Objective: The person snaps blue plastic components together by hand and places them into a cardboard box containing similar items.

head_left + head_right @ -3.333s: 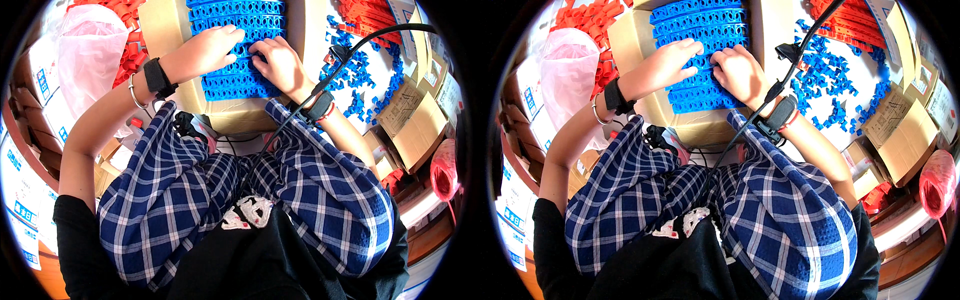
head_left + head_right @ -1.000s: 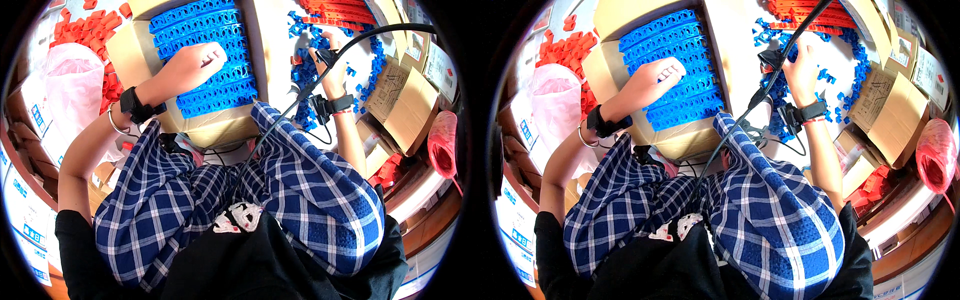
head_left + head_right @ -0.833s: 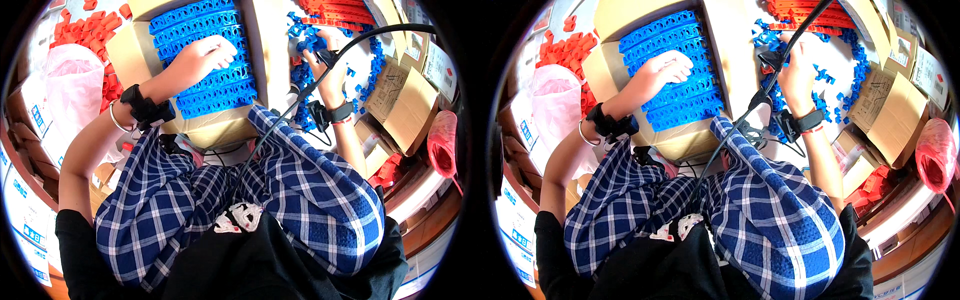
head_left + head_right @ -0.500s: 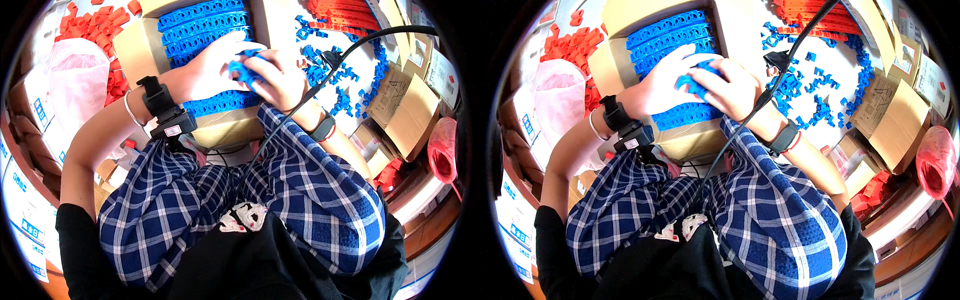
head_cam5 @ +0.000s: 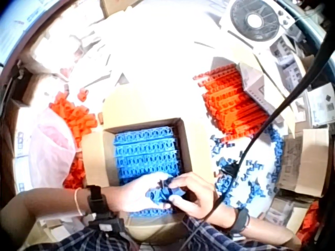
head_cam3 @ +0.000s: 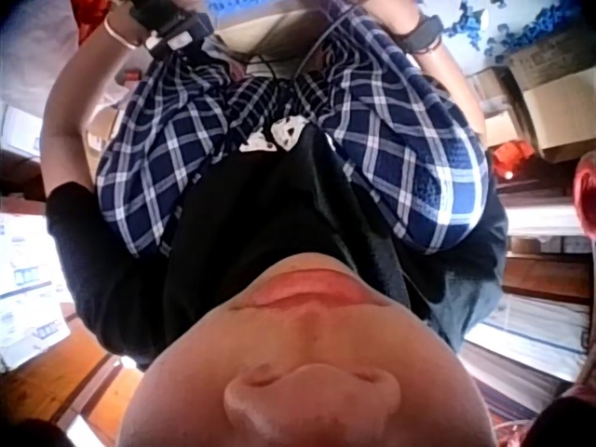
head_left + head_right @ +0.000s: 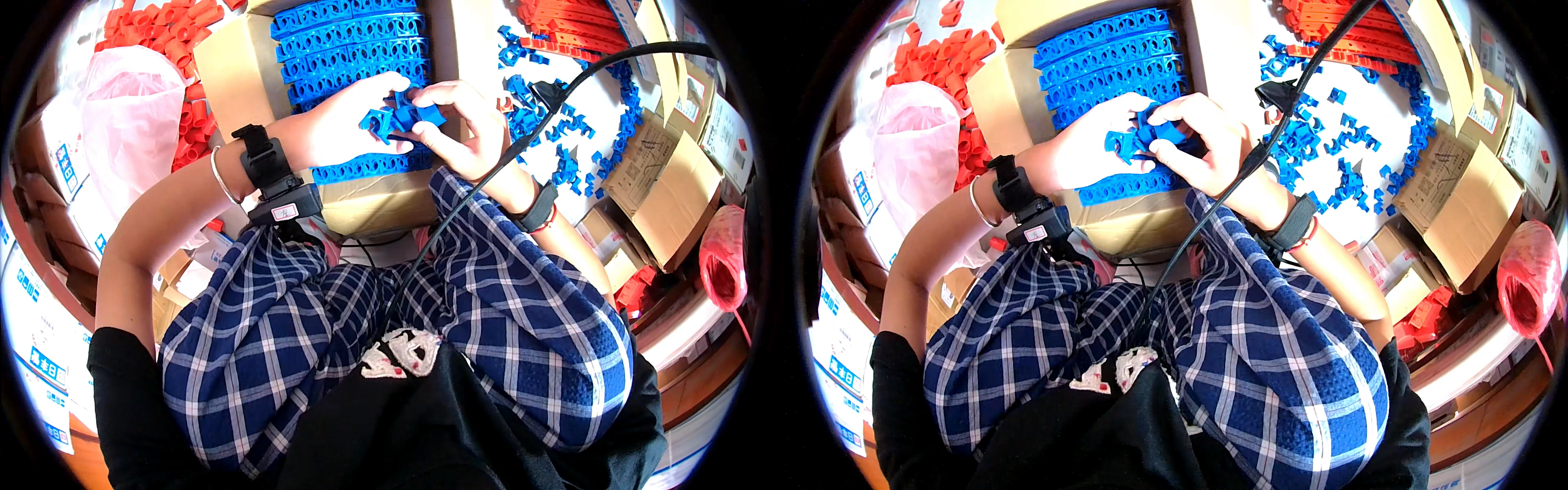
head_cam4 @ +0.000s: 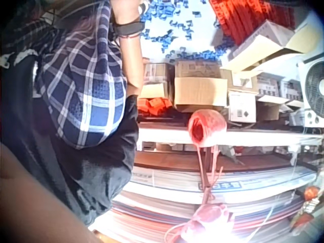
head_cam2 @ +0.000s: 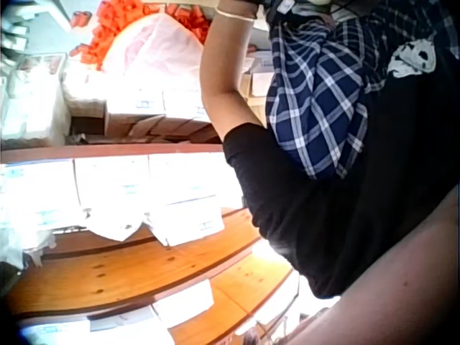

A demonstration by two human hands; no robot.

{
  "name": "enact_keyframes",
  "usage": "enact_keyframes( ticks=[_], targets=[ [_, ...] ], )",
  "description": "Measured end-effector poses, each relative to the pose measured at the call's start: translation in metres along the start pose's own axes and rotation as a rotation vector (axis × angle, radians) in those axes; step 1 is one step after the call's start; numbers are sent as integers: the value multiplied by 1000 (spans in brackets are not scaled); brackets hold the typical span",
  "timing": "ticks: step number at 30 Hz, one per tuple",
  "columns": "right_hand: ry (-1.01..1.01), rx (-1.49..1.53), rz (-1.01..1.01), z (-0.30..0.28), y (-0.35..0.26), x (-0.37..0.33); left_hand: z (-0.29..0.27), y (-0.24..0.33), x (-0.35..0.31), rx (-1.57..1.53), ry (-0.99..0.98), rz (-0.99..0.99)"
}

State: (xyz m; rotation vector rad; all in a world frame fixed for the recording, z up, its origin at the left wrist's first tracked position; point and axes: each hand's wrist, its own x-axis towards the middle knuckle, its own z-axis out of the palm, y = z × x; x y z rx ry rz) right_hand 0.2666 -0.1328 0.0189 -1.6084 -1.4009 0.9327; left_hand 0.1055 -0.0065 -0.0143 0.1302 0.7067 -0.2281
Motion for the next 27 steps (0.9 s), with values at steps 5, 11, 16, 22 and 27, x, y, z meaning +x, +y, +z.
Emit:
enact_keyframes(
  ticks=[5,11,16,22,27],
  targets=[
    [61,15,-73,1,8,2,2,4,-3,151,80,-33],
    [200,-299,147,-8,14,-1,-4,2,-9,471,96,-71],
    [87,-493,113,-14,14,2,-7,-4,-15,458,65,-93],
    [146,-395,-157,-3,19,13,-5,-15,-16,460,43,-95],
    [51,-354,-90,7,15,8,-8,-24,-19,412,-13,-158]
  ],
)
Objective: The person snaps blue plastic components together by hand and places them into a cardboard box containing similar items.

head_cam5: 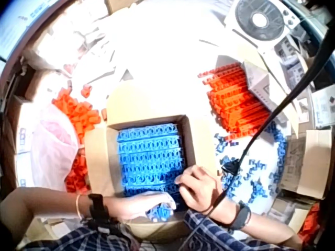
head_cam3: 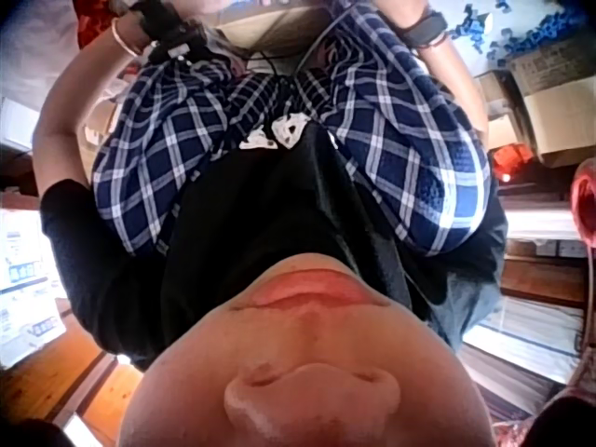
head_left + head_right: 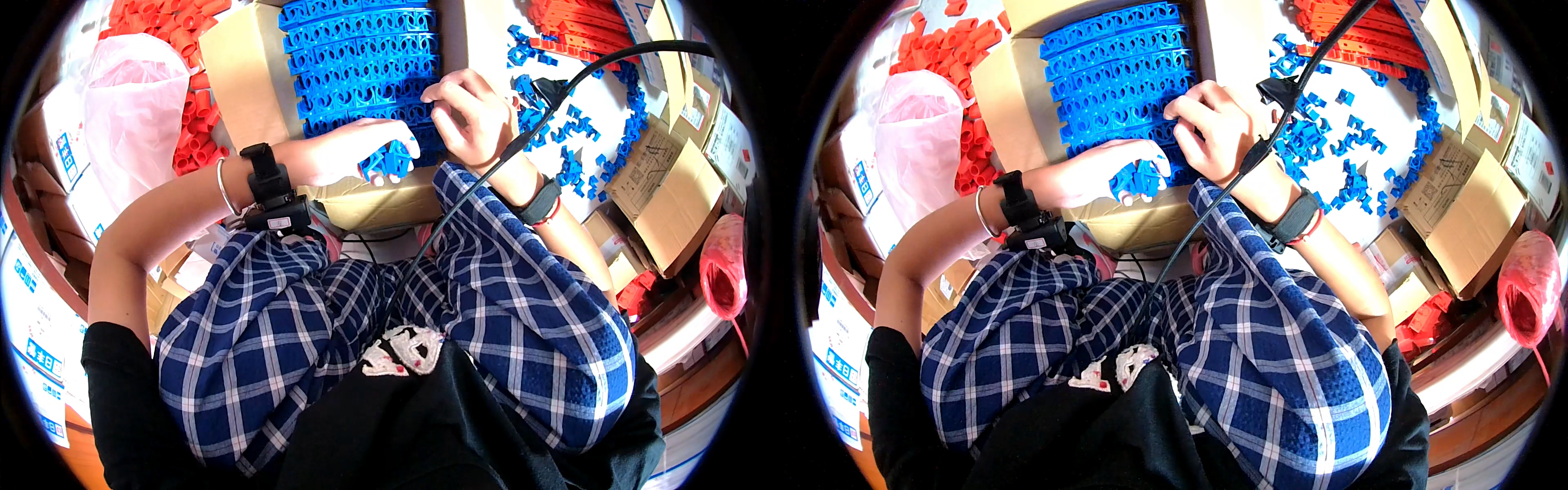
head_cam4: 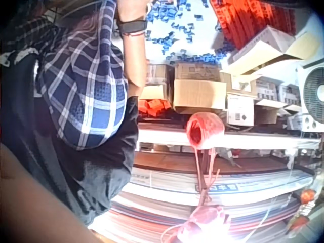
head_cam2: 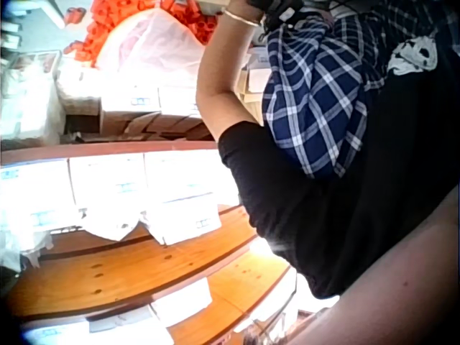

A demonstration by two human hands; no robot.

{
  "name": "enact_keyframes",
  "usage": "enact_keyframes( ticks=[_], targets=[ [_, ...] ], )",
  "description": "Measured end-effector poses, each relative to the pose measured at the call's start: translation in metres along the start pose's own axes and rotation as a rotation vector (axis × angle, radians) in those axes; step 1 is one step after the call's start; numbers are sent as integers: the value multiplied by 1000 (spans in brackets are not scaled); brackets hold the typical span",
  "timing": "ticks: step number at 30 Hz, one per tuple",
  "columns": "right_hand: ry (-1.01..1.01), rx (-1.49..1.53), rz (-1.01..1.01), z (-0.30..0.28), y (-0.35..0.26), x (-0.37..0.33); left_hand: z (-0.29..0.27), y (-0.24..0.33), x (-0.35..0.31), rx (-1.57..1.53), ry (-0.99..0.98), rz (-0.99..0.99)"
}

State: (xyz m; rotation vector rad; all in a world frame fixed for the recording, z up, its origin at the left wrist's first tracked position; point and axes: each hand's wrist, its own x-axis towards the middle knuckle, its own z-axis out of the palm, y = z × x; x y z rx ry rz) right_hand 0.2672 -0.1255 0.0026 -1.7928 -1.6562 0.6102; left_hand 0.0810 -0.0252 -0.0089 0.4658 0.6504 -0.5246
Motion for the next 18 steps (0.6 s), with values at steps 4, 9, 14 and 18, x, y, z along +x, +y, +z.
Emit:
enact_keyframes(
  ticks=[4,9,14,18],
  targets=[
    [14,-30,42,5,-6,-1,0,-8,-2,75,-32,-26],
    [-27,58,139,10,-10,0,0,-17,-1,31,-10,-71],
    [32,-113,-46,13,-12,7,5,-20,-2,19,50,-98],
    [15,-176,-96,17,-10,7,3,-19,-3,20,25,-79]
  ],
)
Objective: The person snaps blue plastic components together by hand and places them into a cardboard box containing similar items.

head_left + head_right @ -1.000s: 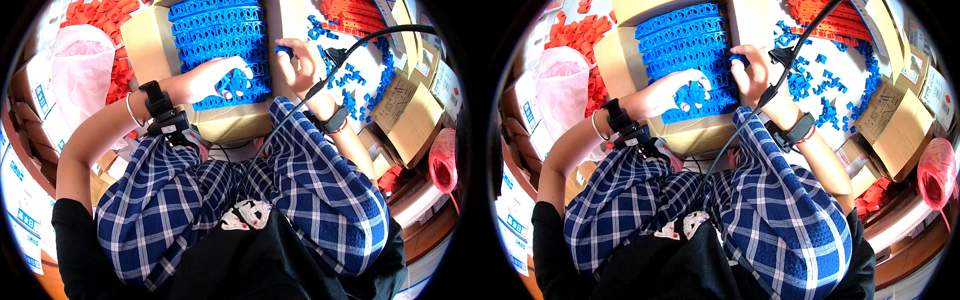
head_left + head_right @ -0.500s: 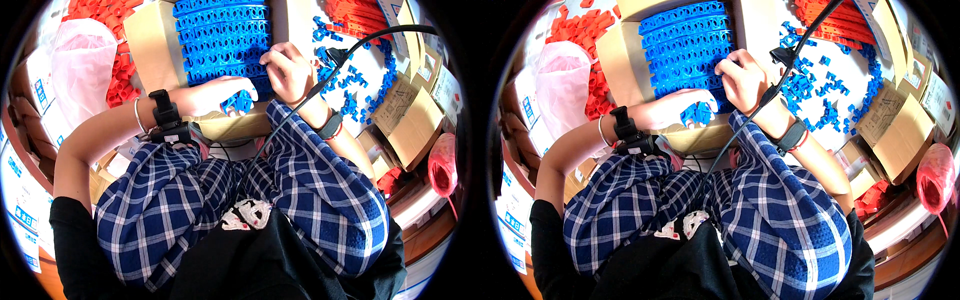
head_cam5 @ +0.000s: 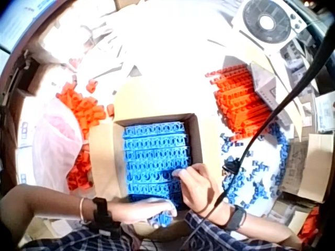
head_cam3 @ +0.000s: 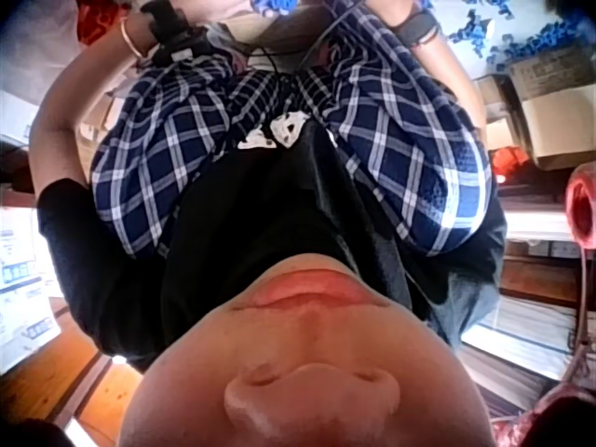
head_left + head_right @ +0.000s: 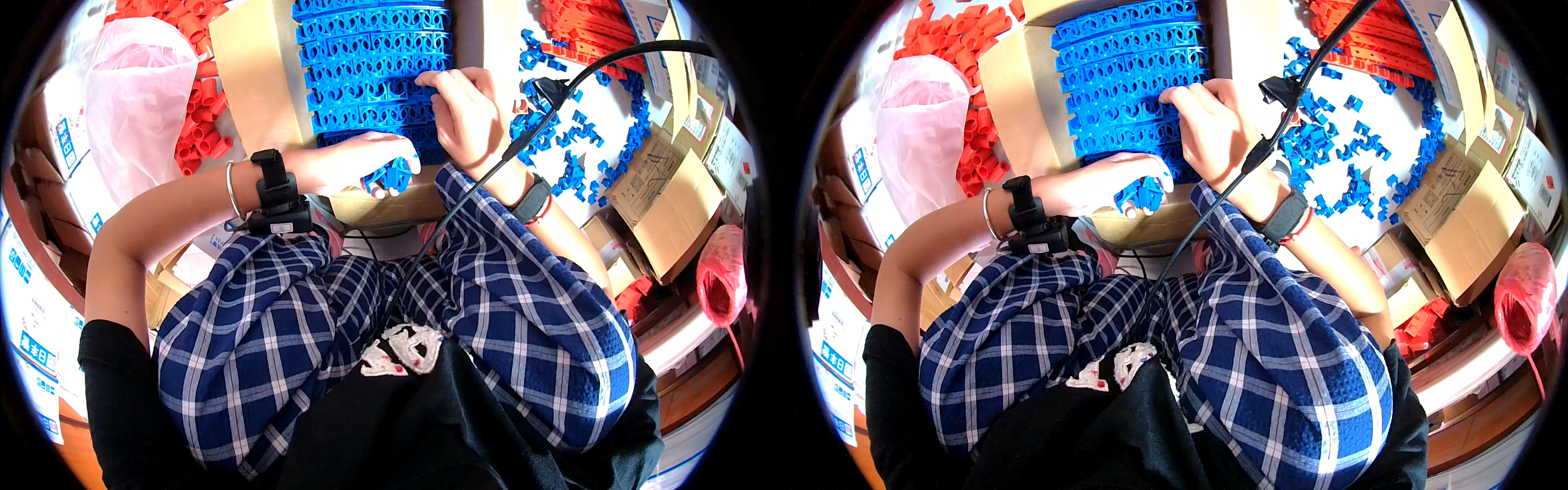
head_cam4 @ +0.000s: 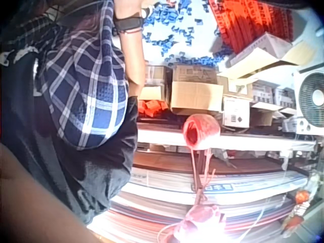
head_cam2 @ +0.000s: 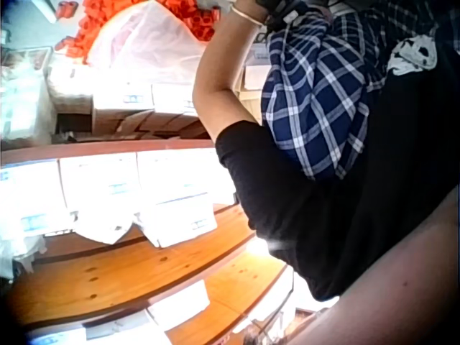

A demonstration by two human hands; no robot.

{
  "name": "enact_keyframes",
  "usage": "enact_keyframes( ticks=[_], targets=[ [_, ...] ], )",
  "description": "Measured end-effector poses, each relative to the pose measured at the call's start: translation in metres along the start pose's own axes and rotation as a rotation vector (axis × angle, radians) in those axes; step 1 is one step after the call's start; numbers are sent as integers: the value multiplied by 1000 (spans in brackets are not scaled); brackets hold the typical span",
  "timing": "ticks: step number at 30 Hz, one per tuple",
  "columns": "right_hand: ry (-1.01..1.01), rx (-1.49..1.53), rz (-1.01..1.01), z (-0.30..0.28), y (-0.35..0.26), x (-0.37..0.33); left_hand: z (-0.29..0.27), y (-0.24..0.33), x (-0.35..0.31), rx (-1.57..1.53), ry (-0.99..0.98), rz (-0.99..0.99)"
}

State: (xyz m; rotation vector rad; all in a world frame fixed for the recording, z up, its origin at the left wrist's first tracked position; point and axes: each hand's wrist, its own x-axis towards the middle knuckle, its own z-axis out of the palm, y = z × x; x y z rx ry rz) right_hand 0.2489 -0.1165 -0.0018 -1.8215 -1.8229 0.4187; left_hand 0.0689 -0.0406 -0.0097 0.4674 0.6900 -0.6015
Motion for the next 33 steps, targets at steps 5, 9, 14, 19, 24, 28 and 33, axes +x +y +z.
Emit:
enact_keyframes(
  ticks=[5,9,14,19,24,28,33],
  targets=[
    [-26,140,134,9,0,-2,-2,1,1,-4,-18,37],
    [-73,129,171,16,-5,0,-3,1,-2,4,8,27],
    [-197,36,165,21,3,-5,-5,3,1,22,3,-3],
    [-246,-11,140,23,1,-5,-8,5,0,101,79,-26],
    [-251,-21,123,22,2,-5,-8,4,2,81,66,34],
    [-236,-20,94,22,2,-5,-9,6,0,122,62,-25],
    [-203,-60,69,26,1,-7,-8,5,1,85,71,2]
  ],
)
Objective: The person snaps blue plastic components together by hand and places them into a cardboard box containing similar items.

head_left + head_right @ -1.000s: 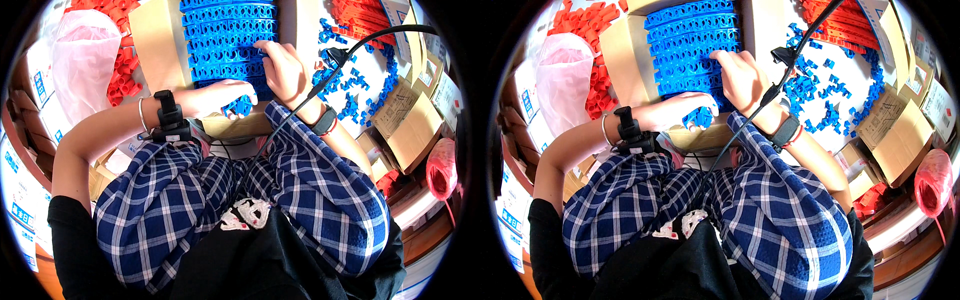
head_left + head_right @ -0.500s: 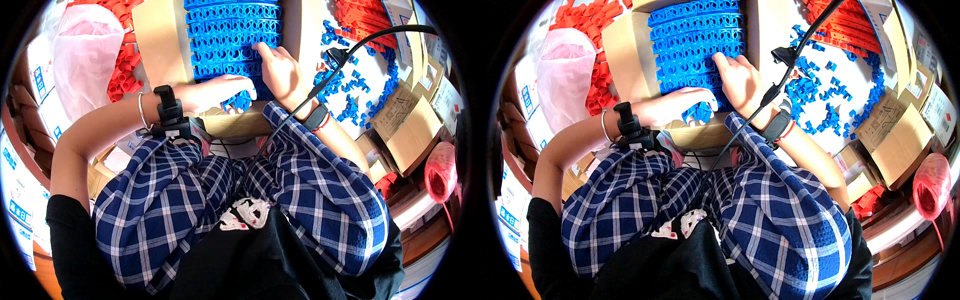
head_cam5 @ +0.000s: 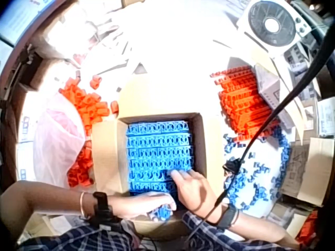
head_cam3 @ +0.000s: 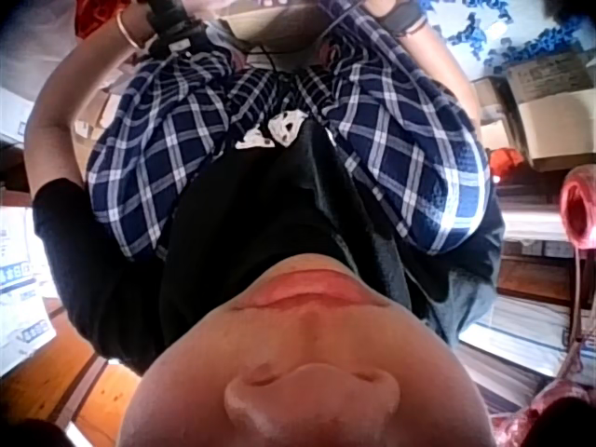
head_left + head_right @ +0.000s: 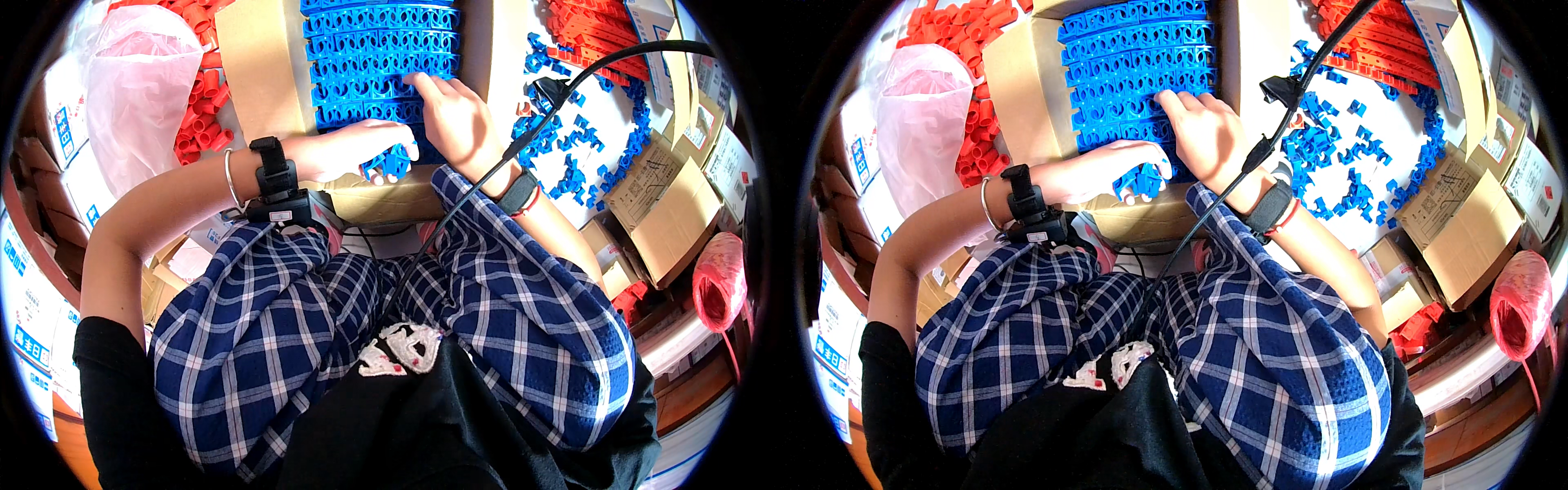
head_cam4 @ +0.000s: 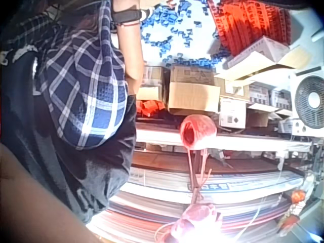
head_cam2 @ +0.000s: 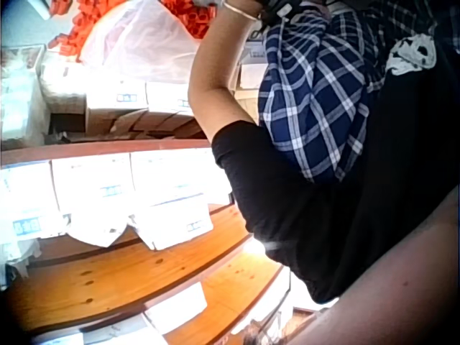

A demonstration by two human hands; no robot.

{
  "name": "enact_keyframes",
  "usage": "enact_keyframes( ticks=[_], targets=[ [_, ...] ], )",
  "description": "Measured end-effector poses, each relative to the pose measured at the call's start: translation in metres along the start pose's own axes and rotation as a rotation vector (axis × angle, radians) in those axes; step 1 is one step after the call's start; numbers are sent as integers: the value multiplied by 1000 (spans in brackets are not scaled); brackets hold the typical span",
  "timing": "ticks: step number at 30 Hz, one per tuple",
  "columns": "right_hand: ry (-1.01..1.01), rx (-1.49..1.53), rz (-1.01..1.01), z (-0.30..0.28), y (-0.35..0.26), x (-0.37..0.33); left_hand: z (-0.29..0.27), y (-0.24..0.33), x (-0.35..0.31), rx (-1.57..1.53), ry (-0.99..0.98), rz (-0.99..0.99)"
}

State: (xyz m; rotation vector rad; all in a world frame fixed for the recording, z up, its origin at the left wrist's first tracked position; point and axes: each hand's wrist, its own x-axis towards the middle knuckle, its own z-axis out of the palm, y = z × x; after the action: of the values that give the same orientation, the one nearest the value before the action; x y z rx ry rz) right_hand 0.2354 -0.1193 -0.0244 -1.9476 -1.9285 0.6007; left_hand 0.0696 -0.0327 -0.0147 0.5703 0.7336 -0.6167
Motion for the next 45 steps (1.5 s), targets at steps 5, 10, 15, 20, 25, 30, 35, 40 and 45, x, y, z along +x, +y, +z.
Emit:
enact_keyframes(
  ticks=[5,10,15,20,25,30,35,40,45],
  targets=[
    [28,-65,-8,-9,-6,0,-2,2,1,-44,-7,28],
    [121,72,-25,-28,-1,2,0,10,-4,-99,0,99],
    [41,243,-52,-37,5,-3,-7,11,3,-228,28,126],
    [79,299,-46,-27,-5,-7,-12,10,5,-306,-53,210],
    [-69,489,96,-33,-4,-11,-2,17,-4,-100,-67,129],
    [-249,619,249,-36,-1,-14,2,11,-4,-9,-66,74],
    [-89,630,249,-33,-2,-18,4,23,-10,2,-33,28],
    [-30,729,370,-35,0,-20,1,26,-2,-50,-20,35],
    [-40,671,370,-41,-1,-17,2,26,-2,-99,61,108]
  ],
)
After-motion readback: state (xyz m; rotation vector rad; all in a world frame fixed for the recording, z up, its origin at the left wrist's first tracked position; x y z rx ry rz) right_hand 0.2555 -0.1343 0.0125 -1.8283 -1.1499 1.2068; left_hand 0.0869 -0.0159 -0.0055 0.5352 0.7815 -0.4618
